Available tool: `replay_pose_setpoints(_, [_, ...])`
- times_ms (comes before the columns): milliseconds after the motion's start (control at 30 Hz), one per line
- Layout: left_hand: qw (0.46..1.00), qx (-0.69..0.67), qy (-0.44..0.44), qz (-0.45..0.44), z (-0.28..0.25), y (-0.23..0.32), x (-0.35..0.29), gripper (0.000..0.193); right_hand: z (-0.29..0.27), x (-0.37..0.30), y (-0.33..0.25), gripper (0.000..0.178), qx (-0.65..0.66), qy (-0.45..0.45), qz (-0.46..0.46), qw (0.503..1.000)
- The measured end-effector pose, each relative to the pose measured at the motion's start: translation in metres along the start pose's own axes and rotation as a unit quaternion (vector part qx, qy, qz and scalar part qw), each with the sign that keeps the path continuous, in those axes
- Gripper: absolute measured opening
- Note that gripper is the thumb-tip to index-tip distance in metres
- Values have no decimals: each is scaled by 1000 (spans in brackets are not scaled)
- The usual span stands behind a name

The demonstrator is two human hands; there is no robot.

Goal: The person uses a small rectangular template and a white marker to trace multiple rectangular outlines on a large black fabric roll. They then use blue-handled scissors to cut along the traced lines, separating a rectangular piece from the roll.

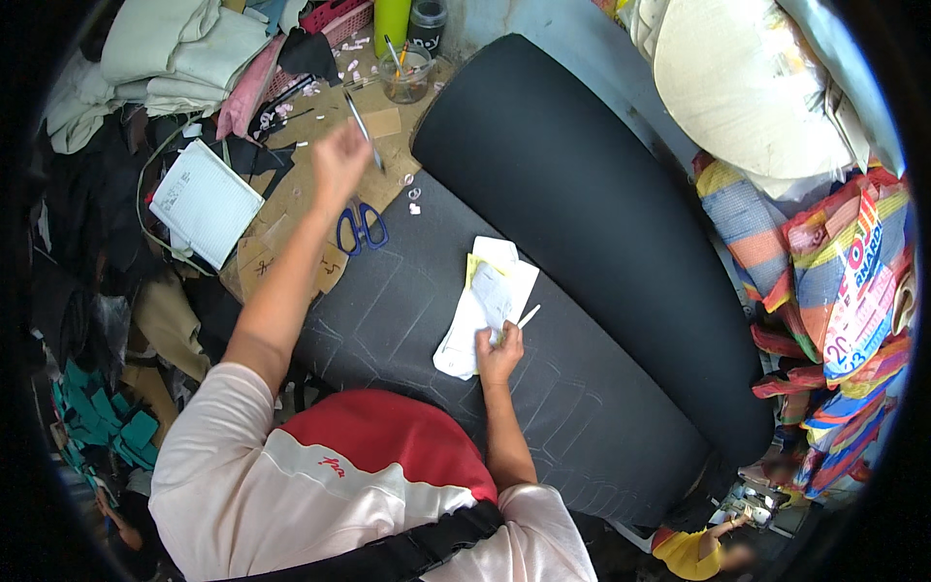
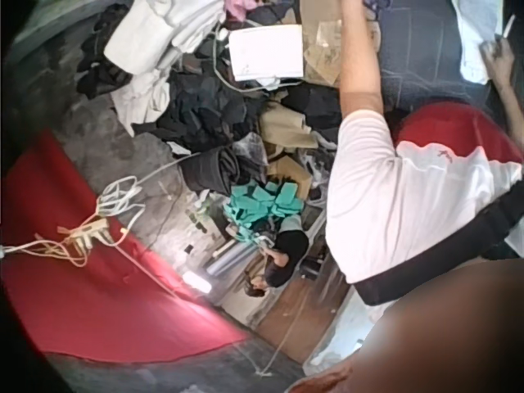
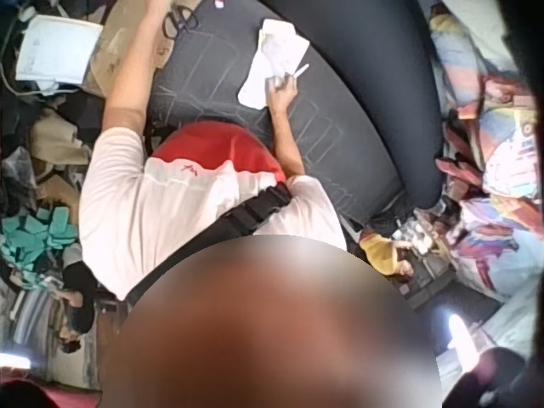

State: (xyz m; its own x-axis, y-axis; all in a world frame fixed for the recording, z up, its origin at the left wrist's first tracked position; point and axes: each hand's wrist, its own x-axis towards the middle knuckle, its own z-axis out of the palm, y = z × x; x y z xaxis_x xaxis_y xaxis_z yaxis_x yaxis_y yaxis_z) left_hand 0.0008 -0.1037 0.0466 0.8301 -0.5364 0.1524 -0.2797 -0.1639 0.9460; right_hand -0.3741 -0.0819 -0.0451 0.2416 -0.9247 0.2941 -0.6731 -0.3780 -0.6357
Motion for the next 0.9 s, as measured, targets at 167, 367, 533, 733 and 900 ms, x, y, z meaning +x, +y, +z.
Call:
replay_pose_setpoints(167, [982,-48,70,171,38,13,129,32,3,-2,-3,25,17,16,17,1000])
replay_pose_setpoints(367, [975,44,-99,192,49,-21,194,28,2,-3,-1,26,9,5,24,1000])
replay_pose_setpoints(533, [969,213,-32,125,33,-58,199,23,4,-2,-2,26,-15,20,-5,1000])
replay_pose_setpoints(733, [827,507,-241,27,38,-66,198,37,5,-4,2,25,21,12,18,1000])
replay_pose_setpoints(900, [785,549,-287,-14,26,-68,195,39,8,-8,8,27,36,8,38,999])
